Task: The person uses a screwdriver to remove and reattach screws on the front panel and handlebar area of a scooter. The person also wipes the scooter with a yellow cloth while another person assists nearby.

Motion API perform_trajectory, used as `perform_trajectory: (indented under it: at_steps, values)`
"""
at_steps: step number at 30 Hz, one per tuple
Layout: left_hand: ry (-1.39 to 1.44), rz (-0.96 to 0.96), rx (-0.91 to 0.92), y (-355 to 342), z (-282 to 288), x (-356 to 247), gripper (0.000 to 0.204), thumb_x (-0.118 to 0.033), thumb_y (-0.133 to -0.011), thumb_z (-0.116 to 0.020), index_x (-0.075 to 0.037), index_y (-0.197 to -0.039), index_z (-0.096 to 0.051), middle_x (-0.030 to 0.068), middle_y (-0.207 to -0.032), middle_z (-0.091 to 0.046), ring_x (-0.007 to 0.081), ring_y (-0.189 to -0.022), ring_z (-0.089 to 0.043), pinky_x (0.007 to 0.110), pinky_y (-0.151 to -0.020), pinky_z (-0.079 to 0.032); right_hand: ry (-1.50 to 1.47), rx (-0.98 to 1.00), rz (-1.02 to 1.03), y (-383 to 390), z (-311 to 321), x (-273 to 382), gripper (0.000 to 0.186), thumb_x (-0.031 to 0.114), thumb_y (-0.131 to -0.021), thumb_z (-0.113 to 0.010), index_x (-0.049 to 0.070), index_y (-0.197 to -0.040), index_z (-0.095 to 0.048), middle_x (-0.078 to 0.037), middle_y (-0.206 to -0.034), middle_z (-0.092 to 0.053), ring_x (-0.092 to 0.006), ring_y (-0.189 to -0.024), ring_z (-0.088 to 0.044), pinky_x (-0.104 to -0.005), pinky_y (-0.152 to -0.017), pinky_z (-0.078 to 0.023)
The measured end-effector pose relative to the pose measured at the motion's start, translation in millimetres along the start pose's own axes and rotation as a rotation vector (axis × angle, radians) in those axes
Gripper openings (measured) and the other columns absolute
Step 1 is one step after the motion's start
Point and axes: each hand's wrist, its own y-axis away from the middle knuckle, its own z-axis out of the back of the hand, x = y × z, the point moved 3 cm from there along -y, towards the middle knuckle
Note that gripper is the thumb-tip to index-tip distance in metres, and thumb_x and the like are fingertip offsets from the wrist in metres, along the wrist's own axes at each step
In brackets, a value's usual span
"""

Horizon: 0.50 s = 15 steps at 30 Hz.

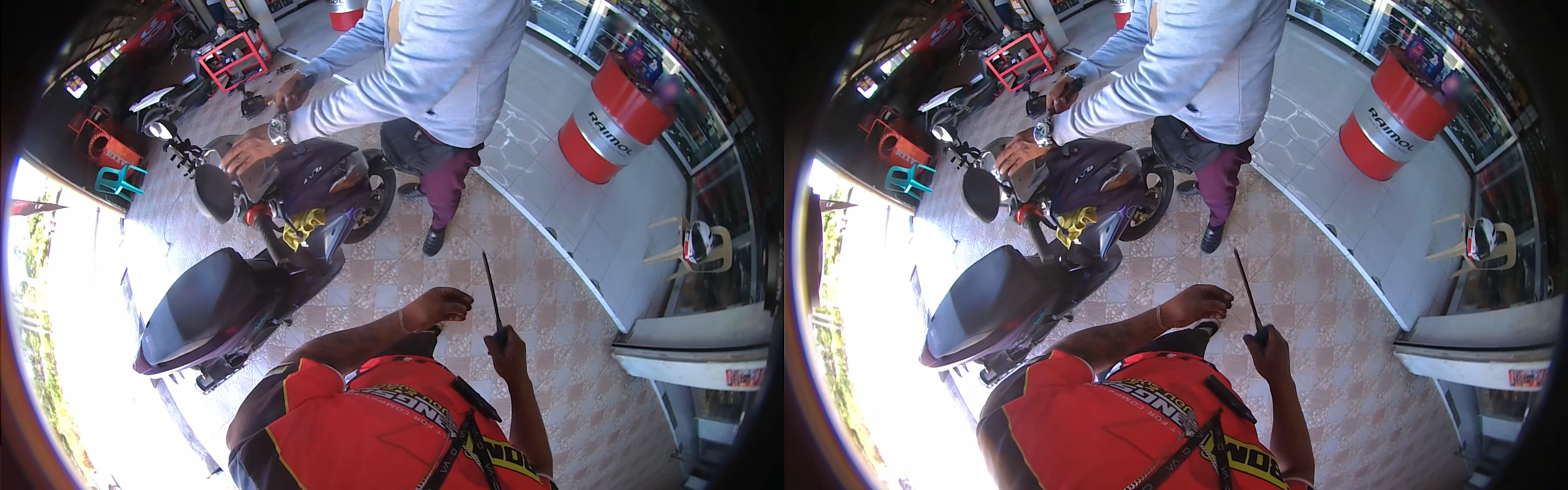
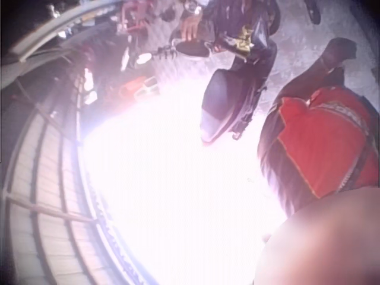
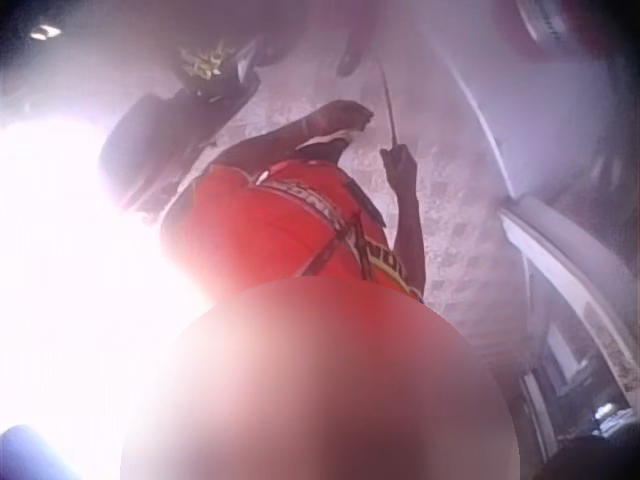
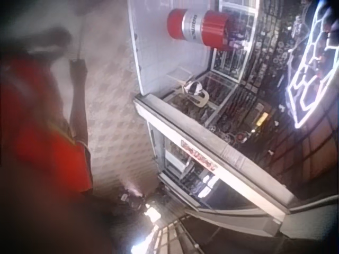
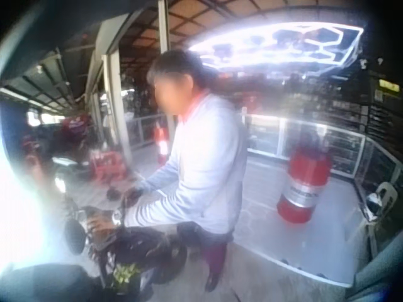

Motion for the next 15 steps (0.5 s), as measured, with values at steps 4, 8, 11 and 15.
perform_trajectory:
  at_steps: [4,8,11,15]
  values:
    - [-0.129,-0.041,0.082,-82,-4,-40,0.03,-0.007,-0.096,-0.068,0.006,-0.123,-0.063,0.0101,-0.112,-0.068,0.0174,-0.101,-0.068,0.031,-0.093,-0.057,0.035,0.066,-0.088,-6,33,-70,0.042,0.042,-0.096,-0.063,0.002,-0.086,-0.056,-0.018,-0.072,-0.059,-0.0404,-0.068,-0.062,-0.0475,-0.063,-0.047]
    - [0.037,0.032,-0.006,-147,-11,-55,0.029,-0.006,-0.096,-0.069,0.003,-0.123,-0.063,0.0082,-0.111,-0.068,0.0177,-0.1,-0.068,0.032,-0.092,-0.058,-0.043,0.198,-0.184,-29,65,-111,0.048,0.047,-0.103,-0.051,0.002,-0.088,-0.058,-0.019,-0.074,-0.062,-0.0378,-0.069,-0.064,-0.0463,-0.062,-0.049]
    - [0.118,0.028,-0.07,-191,-17,-62,0.03,-0.006,-0.094,-0.072,0.0,-0.121,-0.062,0.0076,-0.111,-0.068,0.0178,-0.1,-0.068,0.032,-0.092,-0.058,-0.089,0.243,-0.189,-73,93,-134,0.054,0.05,-0.106,-0.045,0.001,-0.087,-0.058,-0.018,-0.072,-0.063,-0.0352,-0.068,-0.065,-0.0446,-0.06,-0.049]
    - [0.233,-0.075,-0.154,-247,-35,-59,0.031,-0.005,-0.092,-0.075,-0.003,-0.12,-0.06,0.0066,-0.112,-0.068,0.0179,-0.101,-0.069,0.032,-0.093,-0.058,-0.038,0.352,-0.13,-152,151,-178,0.06,0.055,-0.104,-0.046,0.001,-0.084,-0.059,-0.017,-0.068,-0.061,-0.0332,-0.064,-0.064,-0.0436,-0.059,-0.048]
